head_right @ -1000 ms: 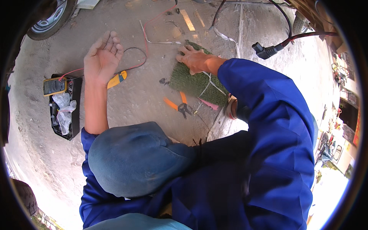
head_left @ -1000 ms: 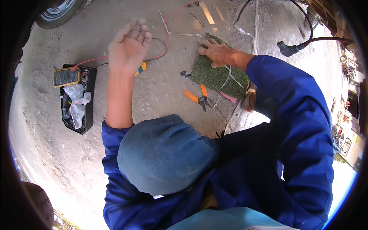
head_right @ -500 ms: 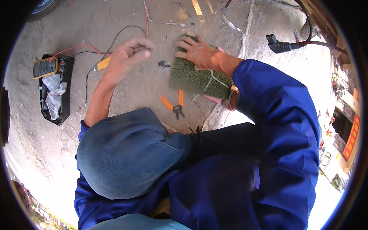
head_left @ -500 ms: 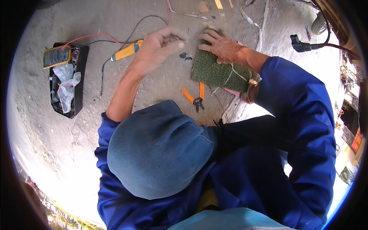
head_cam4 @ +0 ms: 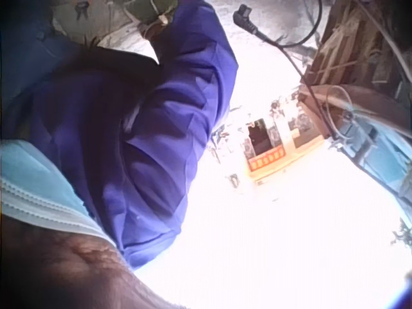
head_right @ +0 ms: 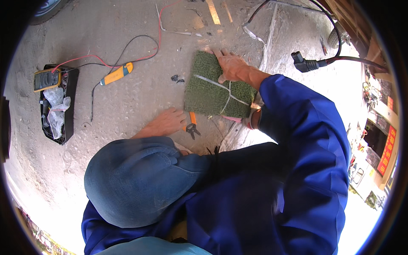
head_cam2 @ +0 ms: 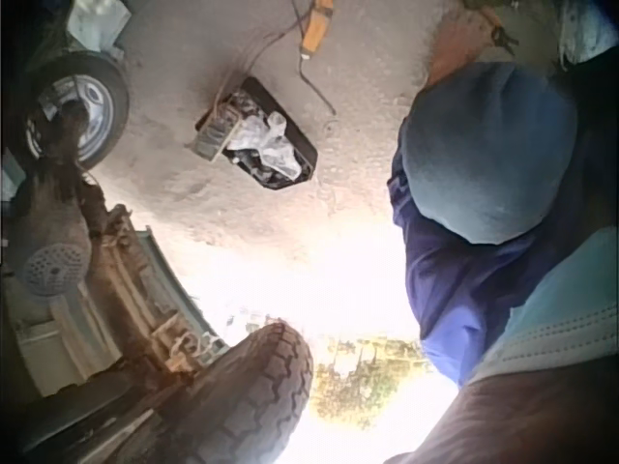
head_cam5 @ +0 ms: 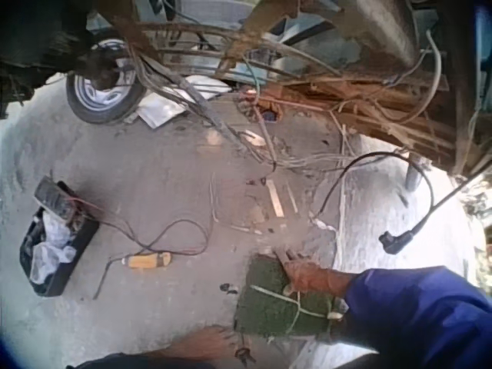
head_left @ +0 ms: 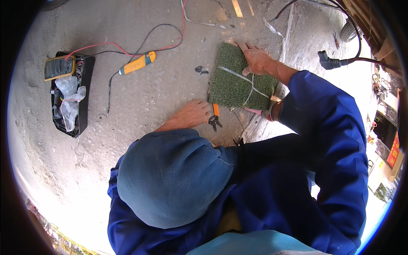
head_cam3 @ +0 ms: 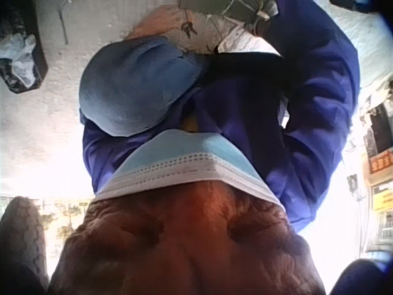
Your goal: The person sits under a blue three-wheeled vehicle and works on its wiring. They strip wire insulation, twist conductors together, and connect wires to a small component using pliers and a multimeter.
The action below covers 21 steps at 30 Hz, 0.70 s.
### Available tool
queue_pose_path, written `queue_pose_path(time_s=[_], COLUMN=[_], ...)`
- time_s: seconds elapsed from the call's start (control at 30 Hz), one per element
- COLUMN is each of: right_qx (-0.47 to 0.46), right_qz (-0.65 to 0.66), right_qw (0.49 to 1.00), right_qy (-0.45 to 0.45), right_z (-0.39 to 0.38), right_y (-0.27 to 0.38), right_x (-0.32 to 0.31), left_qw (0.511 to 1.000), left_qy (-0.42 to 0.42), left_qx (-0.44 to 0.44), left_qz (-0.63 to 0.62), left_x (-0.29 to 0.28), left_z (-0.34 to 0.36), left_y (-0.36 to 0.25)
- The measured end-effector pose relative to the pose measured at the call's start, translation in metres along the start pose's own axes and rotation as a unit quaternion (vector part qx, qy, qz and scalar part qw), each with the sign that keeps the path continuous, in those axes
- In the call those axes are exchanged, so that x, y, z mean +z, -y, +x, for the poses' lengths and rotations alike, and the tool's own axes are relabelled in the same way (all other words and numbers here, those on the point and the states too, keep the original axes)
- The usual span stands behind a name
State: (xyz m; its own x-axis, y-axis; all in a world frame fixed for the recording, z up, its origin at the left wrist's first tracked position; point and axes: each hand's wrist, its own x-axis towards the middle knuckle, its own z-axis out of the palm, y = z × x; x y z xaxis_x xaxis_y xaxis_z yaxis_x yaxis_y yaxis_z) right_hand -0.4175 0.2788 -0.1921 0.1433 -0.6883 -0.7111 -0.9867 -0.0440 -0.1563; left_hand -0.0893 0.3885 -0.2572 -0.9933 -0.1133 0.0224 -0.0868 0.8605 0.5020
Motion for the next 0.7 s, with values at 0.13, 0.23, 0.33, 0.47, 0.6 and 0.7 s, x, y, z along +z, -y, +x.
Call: queue_pose_path(time_s=[0.13, 0.23, 0.33, 0.47, 0.6, 0.7], right_qx=[-0.063, -0.128, -0.167, -0.211, -0.348, -0.329], right_qz=[0.051, 0.090, 0.080, 0.052, -0.058, -0.088], right_qw=[0.997, 0.984, 0.970, 0.936, 0.865, 0.811], right_qy=[0.012, 0.084, 0.154, 0.275, 0.357, 0.475], right_z=[-0.001, -0.001, -0.008, -0.010, -0.009, 0.002], right_y=[-0.003, -0.006, 0.008, 0.051, 0.103, 0.122], right_x=[-0.020, -0.039, -0.040, -0.026, 0.002, 0.020], left_qw=[1.000, 0.994, 0.985, 0.966, 0.954, 0.955], left_qy=[0.006, 0.088, 0.113, 0.142, 0.143, 0.118], left_qx=[-0.017, -0.050, -0.118, -0.205, -0.238, -0.250], left_qz=[0.023, 0.045, 0.048, 0.071, 0.110, 0.111], left_x=[-0.010, -0.028, -0.051, -0.079, -0.090, -0.090], left_z=[-0.012, -0.029, -0.048, -0.060, -0.054, -0.049], left_y=[0.002, 0.011, 0.023, 0.036, 0.044, 0.044])
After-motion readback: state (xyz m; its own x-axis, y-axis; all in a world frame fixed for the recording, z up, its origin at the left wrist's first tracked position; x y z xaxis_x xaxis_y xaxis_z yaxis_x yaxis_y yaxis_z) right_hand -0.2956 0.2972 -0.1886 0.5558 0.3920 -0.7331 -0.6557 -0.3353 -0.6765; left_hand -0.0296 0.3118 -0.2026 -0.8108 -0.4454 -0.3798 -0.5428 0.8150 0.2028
